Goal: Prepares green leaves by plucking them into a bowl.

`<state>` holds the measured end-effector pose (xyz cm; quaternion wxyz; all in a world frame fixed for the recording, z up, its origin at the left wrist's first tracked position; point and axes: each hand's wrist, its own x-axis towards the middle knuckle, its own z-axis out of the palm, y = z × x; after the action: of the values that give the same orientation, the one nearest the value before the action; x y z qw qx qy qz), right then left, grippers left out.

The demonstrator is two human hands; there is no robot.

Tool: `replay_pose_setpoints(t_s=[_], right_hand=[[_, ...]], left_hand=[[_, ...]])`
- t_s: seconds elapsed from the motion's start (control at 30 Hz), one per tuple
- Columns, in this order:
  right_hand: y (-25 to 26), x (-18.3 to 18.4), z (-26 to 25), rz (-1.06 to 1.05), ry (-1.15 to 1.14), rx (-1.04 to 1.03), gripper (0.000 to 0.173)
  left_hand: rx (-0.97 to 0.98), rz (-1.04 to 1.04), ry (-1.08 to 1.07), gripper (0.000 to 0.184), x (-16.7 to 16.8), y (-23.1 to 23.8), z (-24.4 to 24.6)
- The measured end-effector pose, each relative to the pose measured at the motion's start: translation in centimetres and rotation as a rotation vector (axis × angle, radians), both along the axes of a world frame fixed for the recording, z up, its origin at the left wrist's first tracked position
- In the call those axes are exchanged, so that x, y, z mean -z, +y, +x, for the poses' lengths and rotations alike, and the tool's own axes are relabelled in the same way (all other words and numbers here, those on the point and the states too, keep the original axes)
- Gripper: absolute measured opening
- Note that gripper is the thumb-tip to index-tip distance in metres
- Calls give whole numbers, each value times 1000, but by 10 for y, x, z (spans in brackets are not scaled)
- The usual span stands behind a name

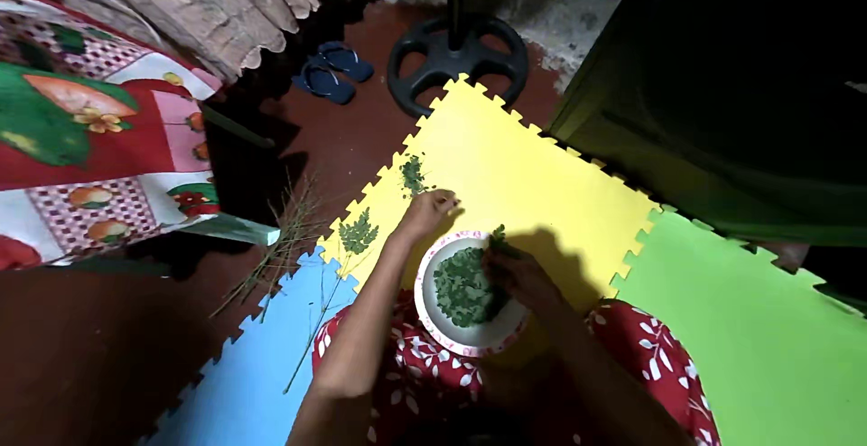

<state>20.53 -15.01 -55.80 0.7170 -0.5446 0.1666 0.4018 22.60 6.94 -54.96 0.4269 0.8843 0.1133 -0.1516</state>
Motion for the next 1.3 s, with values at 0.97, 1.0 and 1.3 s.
replay_pose_setpoints(t_s=[0.97, 1.0, 1.3], right_hand=[[-31, -14, -69, -254, -923, -138, 20], [-30, -12, -70, -270, -936, -128, 18], [-35, -1, -54, -9, -422, -67, 9]], left_hand=[[-360, -534, 6, 19, -45, -109, -132], [-354, -476, -12, 19, -42, -109, -132], [-311, -441, 37, 14, -33, -105, -124]])
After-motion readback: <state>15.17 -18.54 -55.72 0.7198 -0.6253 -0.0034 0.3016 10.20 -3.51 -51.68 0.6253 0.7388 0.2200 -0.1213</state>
